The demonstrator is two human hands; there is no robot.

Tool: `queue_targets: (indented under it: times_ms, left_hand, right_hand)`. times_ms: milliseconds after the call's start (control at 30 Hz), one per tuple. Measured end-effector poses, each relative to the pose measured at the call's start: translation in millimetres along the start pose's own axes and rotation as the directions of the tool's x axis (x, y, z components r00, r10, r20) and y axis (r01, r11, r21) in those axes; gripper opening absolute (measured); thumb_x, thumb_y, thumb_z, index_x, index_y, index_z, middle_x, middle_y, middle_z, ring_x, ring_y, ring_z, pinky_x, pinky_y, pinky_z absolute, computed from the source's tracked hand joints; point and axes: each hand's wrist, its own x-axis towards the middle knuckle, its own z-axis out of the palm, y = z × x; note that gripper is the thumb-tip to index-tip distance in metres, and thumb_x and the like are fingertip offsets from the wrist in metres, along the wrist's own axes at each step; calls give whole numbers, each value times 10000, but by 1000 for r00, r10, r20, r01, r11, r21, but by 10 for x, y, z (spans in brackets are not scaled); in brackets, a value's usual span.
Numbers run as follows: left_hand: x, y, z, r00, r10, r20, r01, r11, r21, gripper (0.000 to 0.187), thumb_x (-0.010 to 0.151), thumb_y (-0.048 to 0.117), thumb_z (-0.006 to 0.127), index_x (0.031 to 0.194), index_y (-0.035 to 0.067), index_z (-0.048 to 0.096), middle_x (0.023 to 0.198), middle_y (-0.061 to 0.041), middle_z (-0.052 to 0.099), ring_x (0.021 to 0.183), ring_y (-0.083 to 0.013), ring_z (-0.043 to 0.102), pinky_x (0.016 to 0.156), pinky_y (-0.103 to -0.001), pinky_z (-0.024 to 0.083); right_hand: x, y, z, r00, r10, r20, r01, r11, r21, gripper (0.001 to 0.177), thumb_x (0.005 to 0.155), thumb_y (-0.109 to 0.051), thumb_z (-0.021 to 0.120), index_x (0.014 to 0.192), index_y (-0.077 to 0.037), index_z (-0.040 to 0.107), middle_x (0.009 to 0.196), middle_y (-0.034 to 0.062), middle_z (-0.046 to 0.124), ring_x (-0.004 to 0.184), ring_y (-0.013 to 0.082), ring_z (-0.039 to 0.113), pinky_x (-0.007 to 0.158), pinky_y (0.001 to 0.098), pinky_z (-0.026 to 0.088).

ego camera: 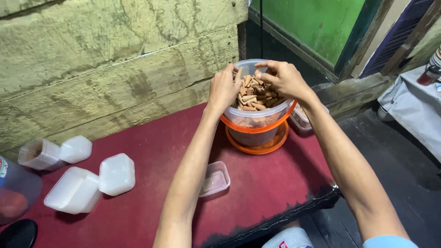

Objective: The person is manually packing incense cones by transferring them from a large storage bucket into smaller plastic retail containers.

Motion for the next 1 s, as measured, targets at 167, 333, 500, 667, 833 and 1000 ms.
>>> queue_targets:
  times_ms: [167,333,500,667,833,1000]
  left_hand:
    - [30,-62,-21,997,75,-31,-76,996,-42,278,841,236,702,1106,153,692,938,-145,743,977,-392,722,830,-542,579]
    - [-107,-50,-196,971,164,-174,-208,938,-278,268,835,225,809,1087,157,749,997,-120,743,977,-341,739,814,-380,596]
    - [-600,110,-463,980,122,-154,-184,844,-504,366,852,276,842,1195,195,742,1054,-54,776,1030,-214,749,890,-314,585]
    - [-1230,251,-855,988,89,-127,-147,800,-582,358,897,189,800,1242,160,708,1108,-98,775,1062,-209,735,944,-361,579]
    - [-1762,265,-1133,996,45,-81,-87,754,-651,312,899,144,802,1203,133,733,1084,-92,773,1021,-193,744,937,-352,595]
    - [-2210,206,-1254,998,-61,-25,25,701,-713,559,903,102,766,1432,154,593,1096,-85,707,1018,-143,672,961,-321,581]
  right_hand:
    - [4,115,59,996,-77,-38,77,997,-5,216,856,-281,802,1054,-198,787,815,41,739,843,256,706,770,419,530]
    - [21,191,54,980,-185,-72,187,982,29,231,816,-254,863,1036,-195,822,852,63,738,806,233,704,723,356,545]
    - [-7,264,72,937,-280,-209,314,936,157,254,862,-189,865,1110,-209,814,934,81,707,897,169,667,739,247,513]
    - [-534,-230,186,930,-286,-229,348,885,308,284,885,-140,846,1164,-167,800,1068,92,701,988,160,661,823,264,535]
    - [-1002,-667,423,917,-320,-238,392,834,388,287,900,-64,808,1185,-94,787,1095,136,713,1020,214,688,890,329,547]
    - [-1355,-1042,756,975,-201,-92,198,613,765,536,847,101,740,1363,11,626,1139,118,621,968,213,725,849,377,646]
